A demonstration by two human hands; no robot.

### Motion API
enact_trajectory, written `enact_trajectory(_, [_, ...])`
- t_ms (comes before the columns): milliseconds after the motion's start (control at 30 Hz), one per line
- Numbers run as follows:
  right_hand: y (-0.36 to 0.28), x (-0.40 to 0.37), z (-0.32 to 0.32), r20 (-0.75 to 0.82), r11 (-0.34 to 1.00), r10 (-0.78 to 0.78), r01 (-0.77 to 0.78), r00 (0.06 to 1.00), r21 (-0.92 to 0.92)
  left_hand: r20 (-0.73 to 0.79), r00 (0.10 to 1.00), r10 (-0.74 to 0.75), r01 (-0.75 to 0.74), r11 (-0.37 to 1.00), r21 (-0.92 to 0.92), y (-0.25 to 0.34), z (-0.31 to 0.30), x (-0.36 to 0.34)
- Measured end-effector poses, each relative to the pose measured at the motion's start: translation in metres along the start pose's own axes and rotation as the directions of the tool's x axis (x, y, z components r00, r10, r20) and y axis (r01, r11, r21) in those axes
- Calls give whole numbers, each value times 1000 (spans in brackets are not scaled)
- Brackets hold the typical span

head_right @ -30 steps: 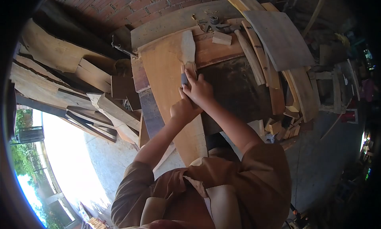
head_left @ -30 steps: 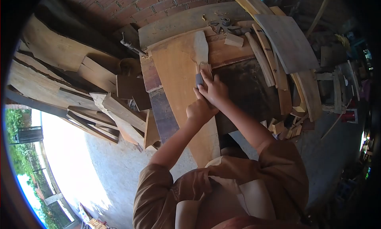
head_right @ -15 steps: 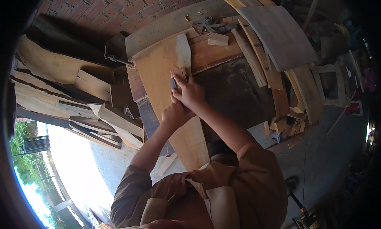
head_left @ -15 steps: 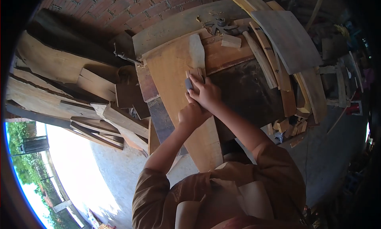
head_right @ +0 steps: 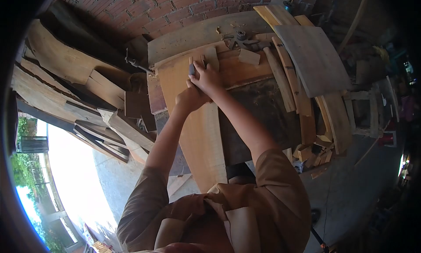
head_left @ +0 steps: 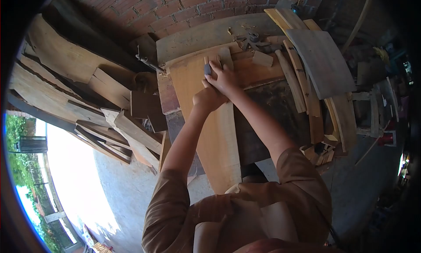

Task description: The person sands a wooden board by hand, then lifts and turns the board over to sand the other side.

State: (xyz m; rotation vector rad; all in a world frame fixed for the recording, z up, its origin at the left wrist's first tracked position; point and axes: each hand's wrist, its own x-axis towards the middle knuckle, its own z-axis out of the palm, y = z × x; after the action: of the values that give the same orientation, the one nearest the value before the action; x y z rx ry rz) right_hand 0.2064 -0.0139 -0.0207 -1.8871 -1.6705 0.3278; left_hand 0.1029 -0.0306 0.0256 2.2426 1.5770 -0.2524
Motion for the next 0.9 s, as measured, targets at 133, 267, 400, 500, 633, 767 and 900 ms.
enact_trajectory(133, [-28, -143, -8, 34, 998, -62, 62, 997, 7, 93, 992, -88, 100, 985, -142, 2, 55, -138])
enact_trajectory(267, [-50, -258, -27, 69, 997, -81, 80, 994, 15, 230, 964, -131, 180, 961, -208, 4, 106, -240])
enact_trajectory(400, [-57, -279, -30, 91, 1000, -4, 1, 996, 31, 157, 984, -84, 106, 985, -139, 0, 126, -261])
enact_trajectory(500, [-50, -231, -22, 77, 1000, -8, 9, 997, -12, 78, 997, -4, 11, 995, -97, -7, 103, -215])
enact_trajectory(633, [-40, -116, -2, 62, 999, 41, -42, 997, 20, 124, 992, -22, 38, 991, -127, -20, 46, -112])
enact_trajectory(767, [-25, 24, 26, 22, 985, -28, 24, 999, 172, 46, 996, -77, 83, 988, -133, -38, -8, 8])
enact_trajectory(900, [-23, 63, 36, 73, 993, -117, 115, 990, 24, 40, 993, -114, 118, 988, -95, -40, -21, 42])
